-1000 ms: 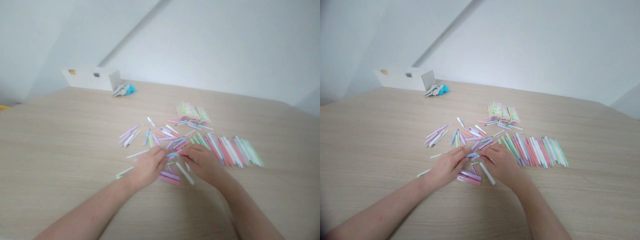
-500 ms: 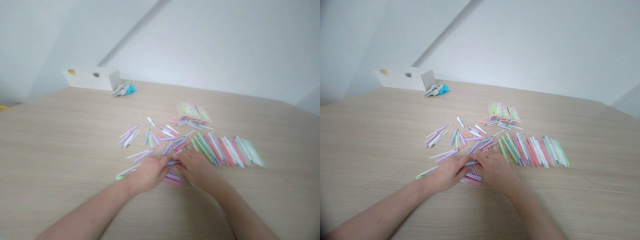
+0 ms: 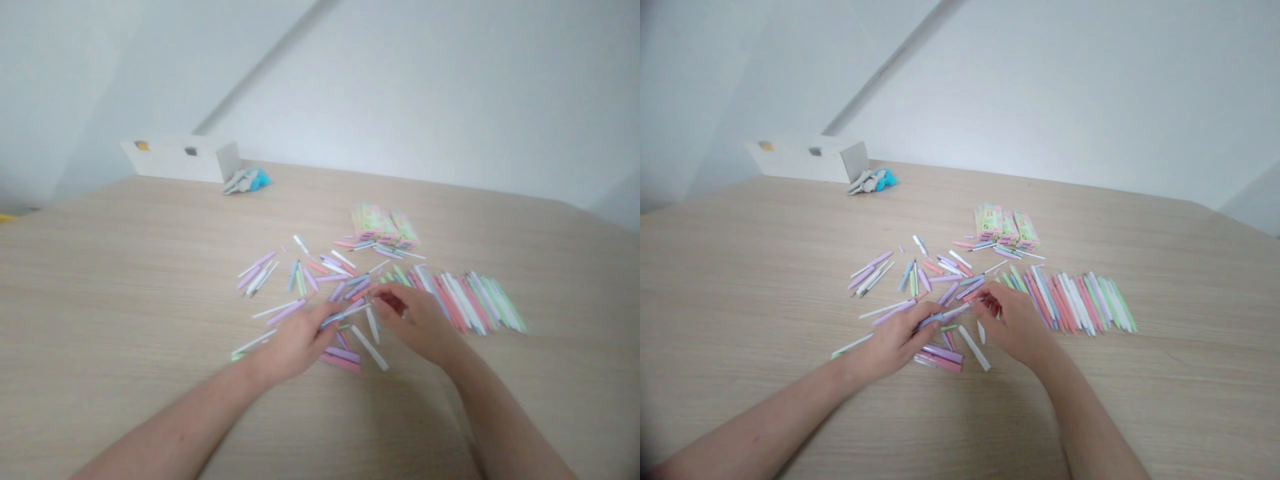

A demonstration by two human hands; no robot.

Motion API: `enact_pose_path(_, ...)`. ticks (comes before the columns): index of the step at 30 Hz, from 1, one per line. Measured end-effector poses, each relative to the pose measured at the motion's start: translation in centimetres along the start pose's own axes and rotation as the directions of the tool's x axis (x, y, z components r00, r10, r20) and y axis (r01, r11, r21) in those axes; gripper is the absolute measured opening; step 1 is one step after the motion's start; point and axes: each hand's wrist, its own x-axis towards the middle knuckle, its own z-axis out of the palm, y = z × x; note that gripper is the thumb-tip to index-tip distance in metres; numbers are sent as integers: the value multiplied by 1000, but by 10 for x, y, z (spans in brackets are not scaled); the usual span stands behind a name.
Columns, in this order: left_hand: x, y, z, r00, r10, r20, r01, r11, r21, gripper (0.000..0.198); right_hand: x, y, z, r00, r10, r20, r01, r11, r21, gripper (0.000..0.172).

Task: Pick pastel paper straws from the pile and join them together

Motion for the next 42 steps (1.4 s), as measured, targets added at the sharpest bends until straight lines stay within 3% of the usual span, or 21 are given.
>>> enact_pose_path(5, 0, 1, 0, 1000, 18, 8, -18, 1000, -15, 27, 3, 4, 4, 990, 95, 107, -129, 915, 382, 12)
enact_pose_path(8, -1, 4, -1, 998, 3, 67, -1, 1000, -26, 27, 5, 2, 9, 980, 99, 172, -175, 837, 518, 9)
enact_pose_path(19, -5, 6, 7, 990, 1, 143, -9, 999, 52, 33, 5, 4, 16, 961, 49, 271, -210, 768, 605, 9)
enact_pose_path(28, -8, 11, 10, 988, 55, 142, -63, 997, 49, 40, 3, 11, 20, 943, 39, 330, -253, 726, 639, 12)
enact_pose_path(31, -10, 15, 12, 988, 45, 146, -51, 998, 36, 34, 3, 8, 17, 936, 17, 352, -262, 700, 665, 13)
enact_pose_path(34, -13, 22, 14, 985, 16, 172, -22, 999, 34, 24, 4, 12, 11, 957, 28, 290, -237, 652, 720, 14)
enact_pose_path(37, -16, 31, 13, 971, 38, 236, -57, 996, 75, 24, 6, 21, 8, 983, 114, 142, -182, 623, 761, 21)
enact_pose_path(39, -17, 37, 12, 958, 85, 275, -125, 984, 130, 27, 8, 25, 7, 979, 196, 56, -176, 669, 722, 22)
enact_pose_path(42, -21, 43, 13, 918, 254, 306, -309, 940, 147, 21, 11, 25, 8, 960, 279, -8, -230, 806, 546, 20)
